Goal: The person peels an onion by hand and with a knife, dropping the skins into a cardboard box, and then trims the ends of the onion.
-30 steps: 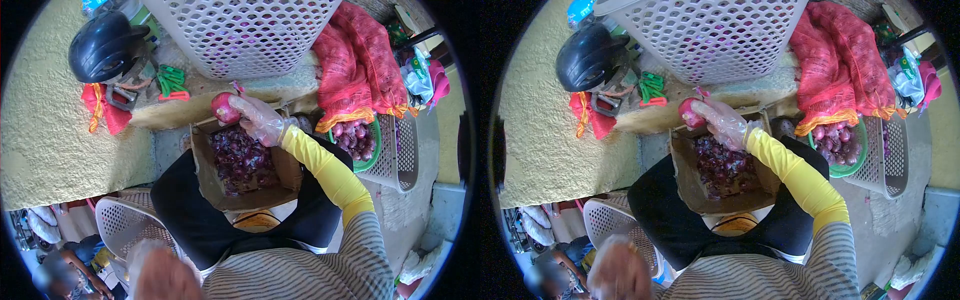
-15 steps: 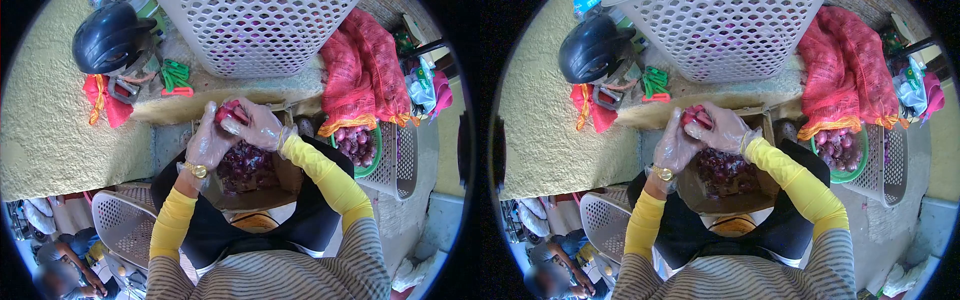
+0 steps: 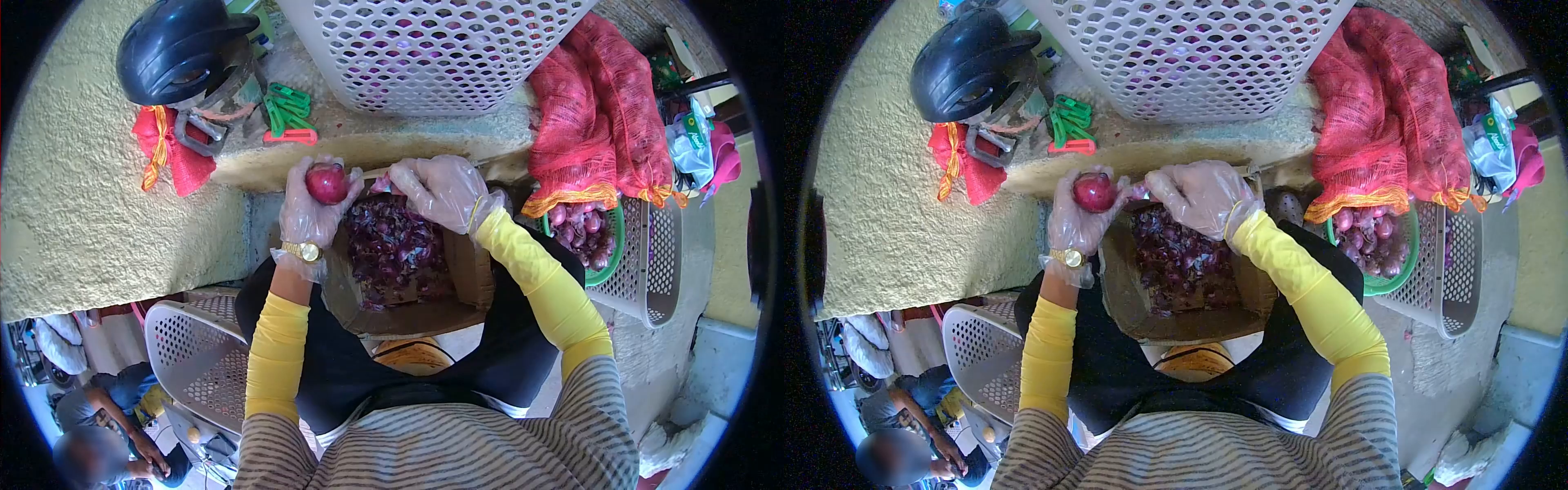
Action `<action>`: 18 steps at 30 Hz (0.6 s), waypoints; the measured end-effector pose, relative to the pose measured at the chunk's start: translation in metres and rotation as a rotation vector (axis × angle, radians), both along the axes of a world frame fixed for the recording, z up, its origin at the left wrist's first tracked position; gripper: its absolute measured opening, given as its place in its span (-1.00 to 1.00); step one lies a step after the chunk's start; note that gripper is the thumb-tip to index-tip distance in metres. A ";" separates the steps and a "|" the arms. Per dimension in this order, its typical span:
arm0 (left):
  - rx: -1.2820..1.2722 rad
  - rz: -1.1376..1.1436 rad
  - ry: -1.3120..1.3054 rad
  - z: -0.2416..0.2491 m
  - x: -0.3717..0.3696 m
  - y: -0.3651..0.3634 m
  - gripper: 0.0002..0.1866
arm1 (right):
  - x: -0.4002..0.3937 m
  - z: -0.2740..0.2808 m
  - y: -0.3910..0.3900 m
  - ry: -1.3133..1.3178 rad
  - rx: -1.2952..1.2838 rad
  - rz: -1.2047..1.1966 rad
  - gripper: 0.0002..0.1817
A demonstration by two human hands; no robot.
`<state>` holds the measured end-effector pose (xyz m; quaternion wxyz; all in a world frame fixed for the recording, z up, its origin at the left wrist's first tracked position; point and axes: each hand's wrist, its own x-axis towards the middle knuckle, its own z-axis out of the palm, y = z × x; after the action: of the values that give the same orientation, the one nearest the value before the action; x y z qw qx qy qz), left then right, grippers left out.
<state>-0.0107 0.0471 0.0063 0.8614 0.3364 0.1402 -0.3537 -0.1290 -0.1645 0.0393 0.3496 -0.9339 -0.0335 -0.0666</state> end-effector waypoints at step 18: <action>-0.089 0.049 0.009 0.010 0.002 -0.025 -0.58 | -0.005 0.018 -0.003 0.169 -0.293 -0.062 -0.24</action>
<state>-0.0092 0.0219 0.0168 0.8833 0.2927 0.1364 -0.3399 -0.1344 -0.1679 0.0578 0.2091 -0.9777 0.0155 0.0071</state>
